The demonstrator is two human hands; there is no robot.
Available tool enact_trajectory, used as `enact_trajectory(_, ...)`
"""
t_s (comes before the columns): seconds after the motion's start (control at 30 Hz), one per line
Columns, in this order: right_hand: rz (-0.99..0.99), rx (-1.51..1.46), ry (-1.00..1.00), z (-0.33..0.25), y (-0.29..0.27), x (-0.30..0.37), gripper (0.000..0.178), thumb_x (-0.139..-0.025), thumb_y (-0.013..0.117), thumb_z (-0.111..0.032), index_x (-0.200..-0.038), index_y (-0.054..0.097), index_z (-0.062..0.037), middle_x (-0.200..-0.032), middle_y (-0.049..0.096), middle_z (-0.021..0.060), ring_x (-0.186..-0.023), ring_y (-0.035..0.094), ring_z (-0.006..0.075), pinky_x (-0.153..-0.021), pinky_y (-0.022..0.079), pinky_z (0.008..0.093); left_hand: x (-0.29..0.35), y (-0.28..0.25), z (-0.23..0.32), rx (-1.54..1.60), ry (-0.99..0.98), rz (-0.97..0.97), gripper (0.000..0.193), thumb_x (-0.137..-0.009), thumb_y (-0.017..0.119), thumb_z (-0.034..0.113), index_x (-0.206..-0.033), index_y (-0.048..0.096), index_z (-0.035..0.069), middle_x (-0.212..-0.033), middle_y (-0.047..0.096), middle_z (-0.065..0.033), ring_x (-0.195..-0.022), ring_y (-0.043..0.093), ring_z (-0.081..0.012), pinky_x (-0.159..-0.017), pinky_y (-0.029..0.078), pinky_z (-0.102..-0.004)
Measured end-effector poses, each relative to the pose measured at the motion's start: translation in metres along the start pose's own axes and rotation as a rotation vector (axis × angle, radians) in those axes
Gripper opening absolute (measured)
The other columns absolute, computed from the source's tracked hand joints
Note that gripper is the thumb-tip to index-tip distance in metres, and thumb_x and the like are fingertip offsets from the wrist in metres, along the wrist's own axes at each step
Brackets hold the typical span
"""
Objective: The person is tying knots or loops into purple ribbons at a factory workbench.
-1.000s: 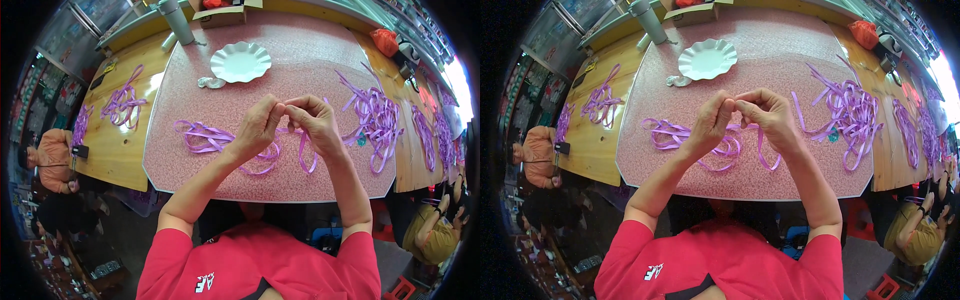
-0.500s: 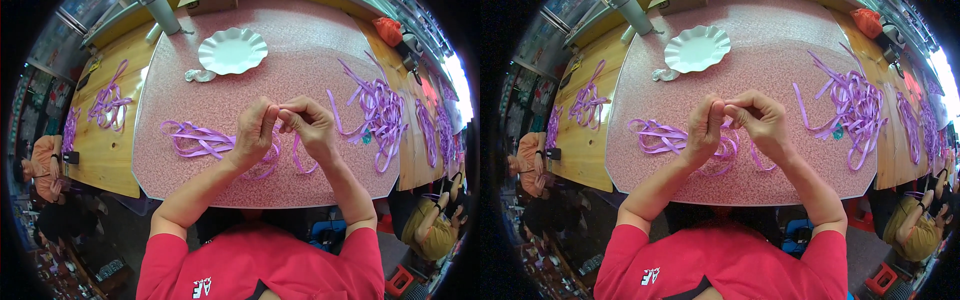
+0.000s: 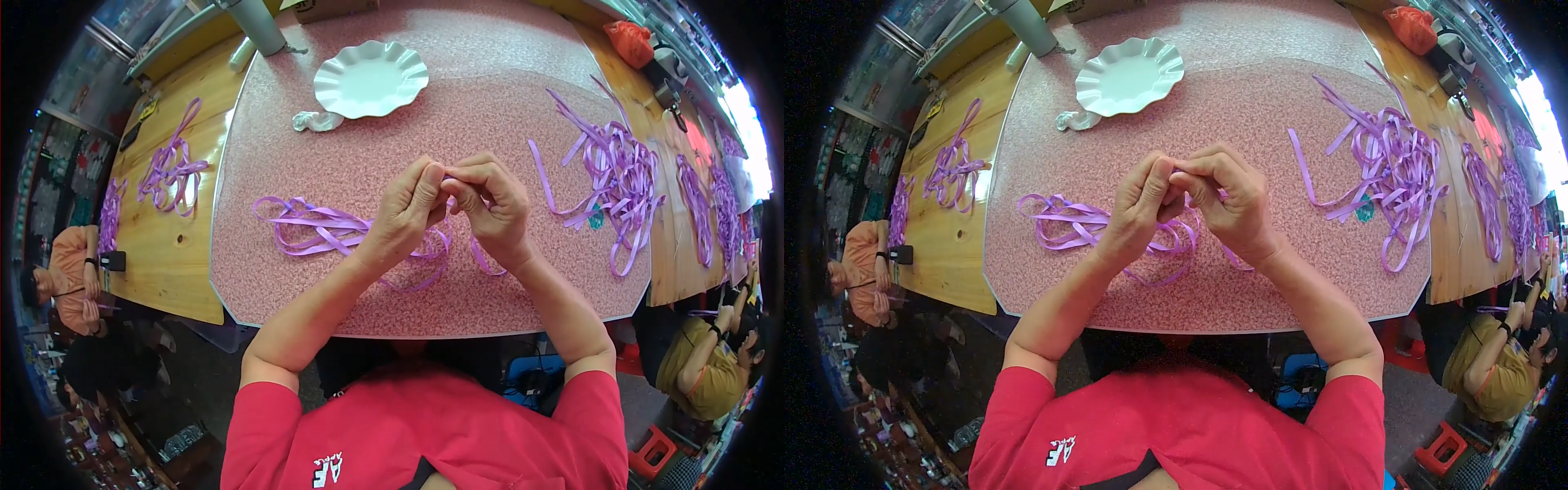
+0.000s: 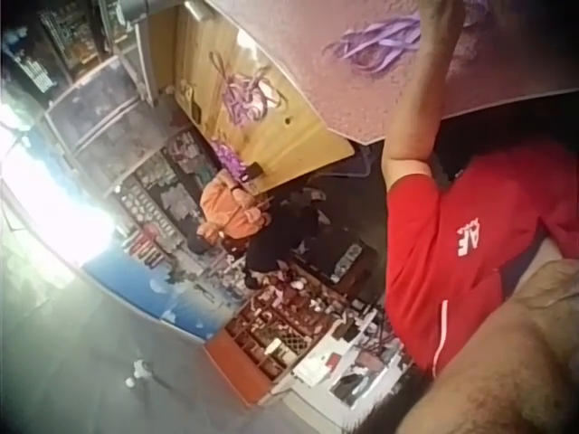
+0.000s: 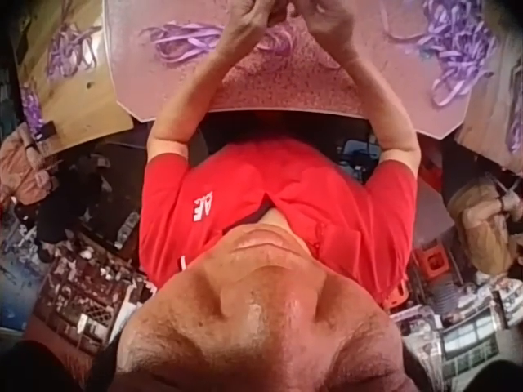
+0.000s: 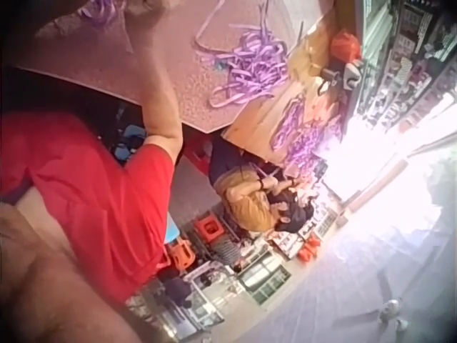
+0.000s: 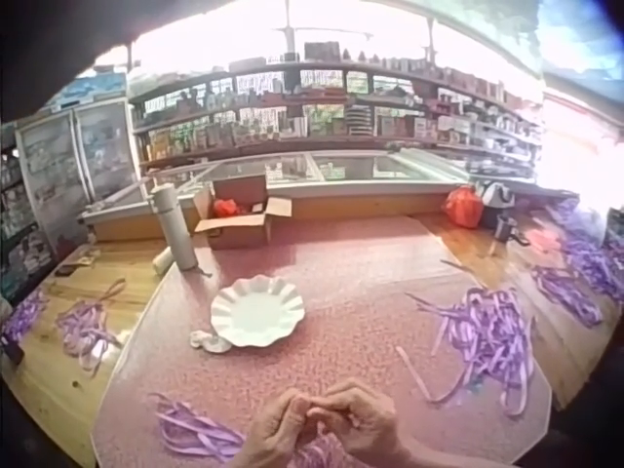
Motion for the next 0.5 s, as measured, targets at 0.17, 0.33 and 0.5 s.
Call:
enact_trajectory(0.17,0.009,0.057,-0.019,-0.0012,-0.0028,-0.001,0.008,-0.09,0.067,0.0,-0.097,0.064,0.0018,-0.096,0.062,0.0099,-0.071,0.063,0.009,-0.056,0.052,0.0211,-0.002,-0.0048,-0.0009,0.06,-0.001,-0.07,0.028,-0.107,0.04,0.03,-0.096,0.054,0.008,-0.074,0.041,0.0063,-0.06,0.035,-0.0017,-0.051,0.028,-0.0179)
enact_trajectory(0.33,-0.03,0.075,-0.111,-0.0076,-0.0039,-0.0004,0.013,-0.089,0.068,0.001,-0.102,0.067,0.0023,-0.096,0.063,0.0108,-0.068,0.064,0.0106,-0.055,0.054,0.0221,-0.0015,-0.0058,-0.0028,-0.183,0.118,-0.023,0.028,-0.107,0.04,0.03,-0.098,0.055,0.009,-0.076,0.043,0.006,-0.062,0.037,-0.0015,-0.051,0.029,-0.0176)
enact_trajectory(0.5,-0.033,0.062,-0.108,-0.0053,-0.004,-0.0003,0.015,-0.088,0.068,0.002,-0.102,0.068,0.0025,-0.096,0.064,0.0106,-0.07,0.065,0.0114,-0.056,0.055,0.0226,-0.0003,-0.0041,-0.0038,-0.137,0.106,0.034,0.027,-0.107,0.041,0.03,-0.098,0.055,0.009,-0.076,0.044,0.0063,-0.063,0.037,-0.001,-0.052,0.029,-0.0173)
Point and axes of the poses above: each hand's wrist, its own x-axis away from the middle knuckle, its own y-axis out of the palm, z = x × y, the point moved 3 cm from there along -x, towards the middle knuckle
